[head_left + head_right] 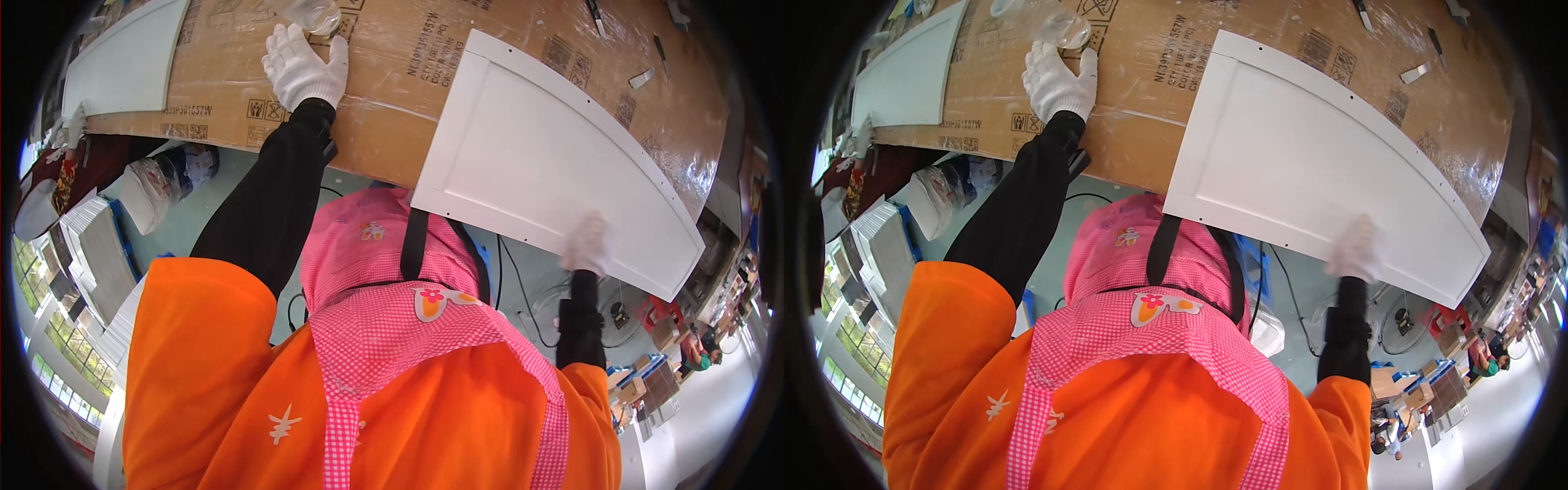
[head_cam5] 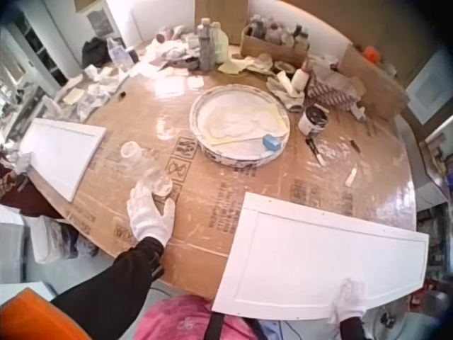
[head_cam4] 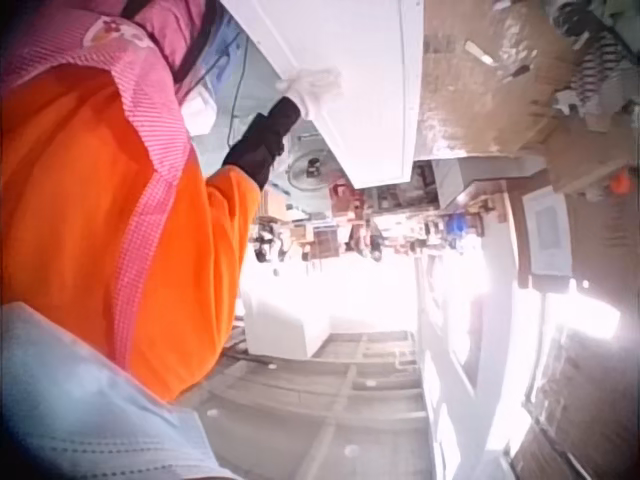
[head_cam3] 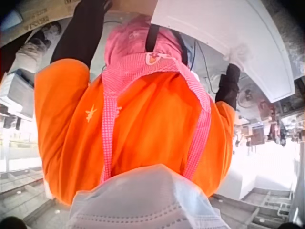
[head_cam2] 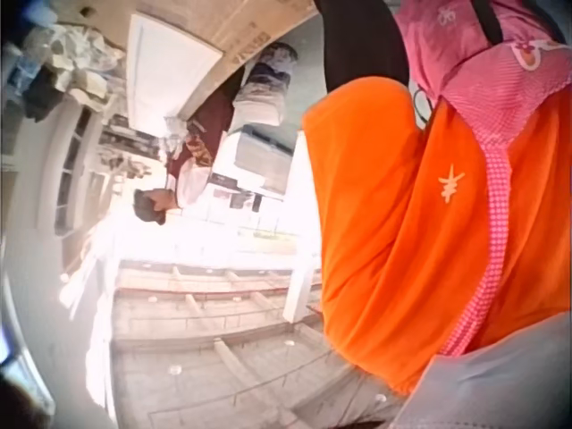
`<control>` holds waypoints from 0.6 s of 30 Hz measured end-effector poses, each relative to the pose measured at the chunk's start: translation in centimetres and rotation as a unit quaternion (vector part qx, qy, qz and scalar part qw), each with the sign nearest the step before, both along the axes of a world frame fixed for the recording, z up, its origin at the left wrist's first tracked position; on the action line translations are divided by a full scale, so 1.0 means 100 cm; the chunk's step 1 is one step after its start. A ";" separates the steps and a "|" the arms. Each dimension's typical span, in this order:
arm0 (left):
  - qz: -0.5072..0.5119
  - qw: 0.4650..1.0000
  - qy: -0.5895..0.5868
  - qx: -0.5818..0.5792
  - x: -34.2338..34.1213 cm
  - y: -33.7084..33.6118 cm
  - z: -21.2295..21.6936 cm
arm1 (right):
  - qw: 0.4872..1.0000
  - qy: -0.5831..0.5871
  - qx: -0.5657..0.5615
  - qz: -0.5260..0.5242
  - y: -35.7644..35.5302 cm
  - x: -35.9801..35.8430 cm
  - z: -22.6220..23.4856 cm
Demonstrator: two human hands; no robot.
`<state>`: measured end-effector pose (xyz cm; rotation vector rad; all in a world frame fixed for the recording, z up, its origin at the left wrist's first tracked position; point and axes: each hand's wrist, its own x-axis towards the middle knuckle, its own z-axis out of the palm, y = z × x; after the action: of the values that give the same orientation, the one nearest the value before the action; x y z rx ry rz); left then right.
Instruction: Polishing a white furniture panel using a cloth and a bottle of polishing liquid.
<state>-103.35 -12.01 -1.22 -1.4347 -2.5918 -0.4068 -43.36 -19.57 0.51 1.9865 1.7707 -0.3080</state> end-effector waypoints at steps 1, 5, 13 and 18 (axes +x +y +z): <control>0.005 1.000 -0.004 0.004 0.000 0.001 0.000 | 0.999 0.010 0.006 0.046 0.007 0.013 0.004; 0.006 1.000 0.003 0.000 0.001 0.000 0.002 | 0.919 -0.304 -0.185 0.166 0.044 -0.053 0.052; -0.004 1.000 0.015 0.026 0.002 -0.001 0.004 | 0.834 0.435 0.193 0.280 -0.012 -0.317 0.027; -0.009 0.999 -0.017 0.034 0.002 -0.003 0.000 | 0.835 0.370 0.053 0.403 -0.037 -0.253 0.049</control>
<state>-103.19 -12.32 -1.17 -1.4436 -2.5669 -0.5213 -68.61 -23.27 5.43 1.0132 2.9630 -0.7558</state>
